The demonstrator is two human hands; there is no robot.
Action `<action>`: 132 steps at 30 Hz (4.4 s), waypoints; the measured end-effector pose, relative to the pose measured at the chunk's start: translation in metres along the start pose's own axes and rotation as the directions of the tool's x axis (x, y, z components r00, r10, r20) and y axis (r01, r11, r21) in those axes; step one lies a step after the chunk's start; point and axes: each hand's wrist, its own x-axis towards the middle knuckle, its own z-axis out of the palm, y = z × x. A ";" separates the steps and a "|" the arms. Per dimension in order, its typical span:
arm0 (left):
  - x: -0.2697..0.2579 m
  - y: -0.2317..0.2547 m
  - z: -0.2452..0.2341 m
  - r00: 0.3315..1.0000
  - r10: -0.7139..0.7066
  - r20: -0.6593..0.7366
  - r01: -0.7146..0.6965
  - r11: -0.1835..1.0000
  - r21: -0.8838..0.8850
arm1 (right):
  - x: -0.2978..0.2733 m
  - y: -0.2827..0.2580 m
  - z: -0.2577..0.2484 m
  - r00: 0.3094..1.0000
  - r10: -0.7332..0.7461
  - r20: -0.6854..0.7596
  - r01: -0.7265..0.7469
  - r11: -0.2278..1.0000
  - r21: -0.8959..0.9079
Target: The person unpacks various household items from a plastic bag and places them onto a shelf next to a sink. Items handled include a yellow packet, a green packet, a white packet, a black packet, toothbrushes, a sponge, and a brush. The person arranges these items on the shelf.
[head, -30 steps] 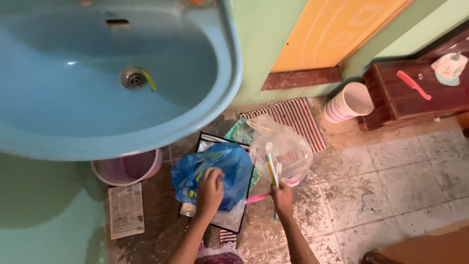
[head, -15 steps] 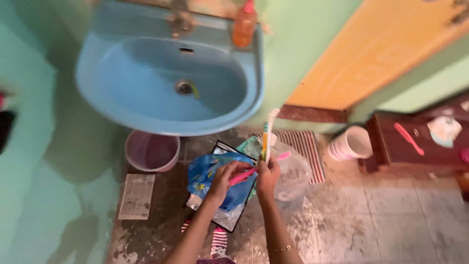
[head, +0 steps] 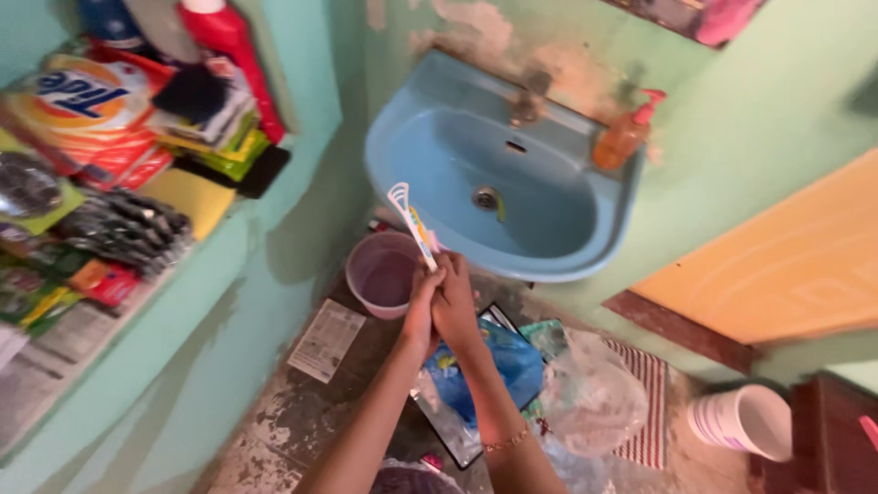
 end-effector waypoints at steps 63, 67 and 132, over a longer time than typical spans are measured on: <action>0.096 0.244 -0.180 0.631 0.618 -0.469 -0.549 0.783 0.294 | 0.137 -0.091 0.257 0.952 0.135 0.275 -0.263 0.821 0.506; 0.085 0.239 -0.172 0.611 0.654 -0.446 -0.501 0.756 0.422 | 0.129 -0.118 0.232 0.979 0.043 0.200 -0.085 0.974 0.208; 0.044 0.318 -0.152 0.666 0.730 0.152 -0.004 -0.201 0.980 | 0.200 -0.064 0.316 0.923 0.376 0.074 -0.344 0.728 0.594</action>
